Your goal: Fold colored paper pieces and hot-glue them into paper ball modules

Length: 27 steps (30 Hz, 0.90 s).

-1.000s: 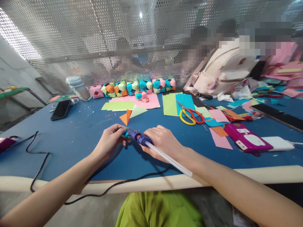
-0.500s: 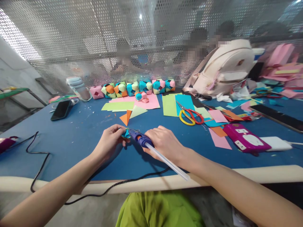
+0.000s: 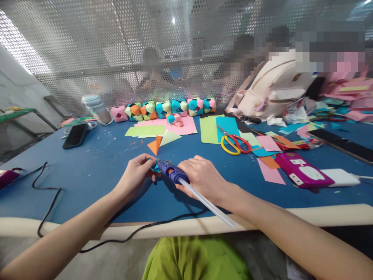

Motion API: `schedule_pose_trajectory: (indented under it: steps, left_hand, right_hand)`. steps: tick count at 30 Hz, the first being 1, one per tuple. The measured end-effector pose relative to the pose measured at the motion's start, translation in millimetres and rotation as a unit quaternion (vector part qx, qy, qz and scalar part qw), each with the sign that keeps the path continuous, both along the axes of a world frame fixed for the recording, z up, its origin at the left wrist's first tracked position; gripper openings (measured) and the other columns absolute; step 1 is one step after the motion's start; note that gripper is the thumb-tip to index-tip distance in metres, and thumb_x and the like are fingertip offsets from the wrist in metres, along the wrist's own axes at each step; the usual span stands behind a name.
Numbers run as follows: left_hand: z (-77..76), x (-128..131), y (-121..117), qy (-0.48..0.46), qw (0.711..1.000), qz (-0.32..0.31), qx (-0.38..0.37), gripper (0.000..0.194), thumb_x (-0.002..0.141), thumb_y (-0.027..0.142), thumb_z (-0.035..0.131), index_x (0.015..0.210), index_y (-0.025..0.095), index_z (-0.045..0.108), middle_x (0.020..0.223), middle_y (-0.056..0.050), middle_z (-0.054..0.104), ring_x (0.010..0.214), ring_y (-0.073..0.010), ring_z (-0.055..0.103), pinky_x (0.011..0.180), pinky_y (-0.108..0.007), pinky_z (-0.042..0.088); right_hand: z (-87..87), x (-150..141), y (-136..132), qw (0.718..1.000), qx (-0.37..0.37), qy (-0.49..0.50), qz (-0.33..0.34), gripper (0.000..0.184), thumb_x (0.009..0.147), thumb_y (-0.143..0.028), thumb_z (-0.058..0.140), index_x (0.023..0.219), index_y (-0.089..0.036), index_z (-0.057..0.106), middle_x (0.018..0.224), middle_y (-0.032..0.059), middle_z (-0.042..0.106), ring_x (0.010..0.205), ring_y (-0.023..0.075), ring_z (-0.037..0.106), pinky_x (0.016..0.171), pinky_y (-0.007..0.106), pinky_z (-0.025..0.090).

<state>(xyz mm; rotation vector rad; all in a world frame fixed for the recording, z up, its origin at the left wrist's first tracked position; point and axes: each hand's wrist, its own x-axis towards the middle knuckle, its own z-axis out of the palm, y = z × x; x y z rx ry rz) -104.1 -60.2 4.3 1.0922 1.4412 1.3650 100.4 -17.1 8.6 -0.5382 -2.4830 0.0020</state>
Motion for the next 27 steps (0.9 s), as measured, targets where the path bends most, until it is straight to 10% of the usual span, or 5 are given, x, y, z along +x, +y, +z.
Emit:
schedule_pose_trajectory:
  steps: [14,20,27]
  left_hand:
    - [2.8,0.2,-0.8,0.006,1.000,0.010,0.010,0.009,0.070,0.022,0.058,0.074,0.015,0.055,0.055,0.001,0.060,0.043,-0.0141,0.058,0.037,-0.023,0.045]
    - [4.5,-0.8,0.0,-0.036,0.999,0.021,0.006,0.012,0.068,0.023,0.061,0.075,0.014,0.055,0.059,0.001,0.060,0.047,-0.0148,0.061,0.039,-0.023,0.046]
    - [8.3,1.1,-2.2,-0.082,0.997,0.014,0.005,0.017,0.068,0.027,0.064,0.070,0.013,0.056,0.062,0.001,0.059,0.052,-0.0142,0.062,0.046,-0.023,0.046]
  right_hand:
    - [3.6,0.4,-2.4,1.000,0.001,0.004,-0.014,0.015,0.086,-0.028,0.051,0.077,-0.017,0.054,0.066,0.0023,0.064,0.059,0.0156,0.058,0.061,0.029,0.034]
    - [12.0,2.8,-3.7,0.989,-0.117,0.043,-0.080,0.026,0.087,-0.037,0.048,0.070,-0.020,0.056,0.064,0.0021,0.063,0.058,0.0169,0.056,0.056,0.027,0.039]
    - [3.3,-0.7,18.5,0.964,-0.208,0.060,-0.151,0.031,0.091,-0.037,0.046,0.111,-0.020,0.063,0.102,0.0079,0.071,0.097,0.0255,0.064,0.076,0.032,0.048]
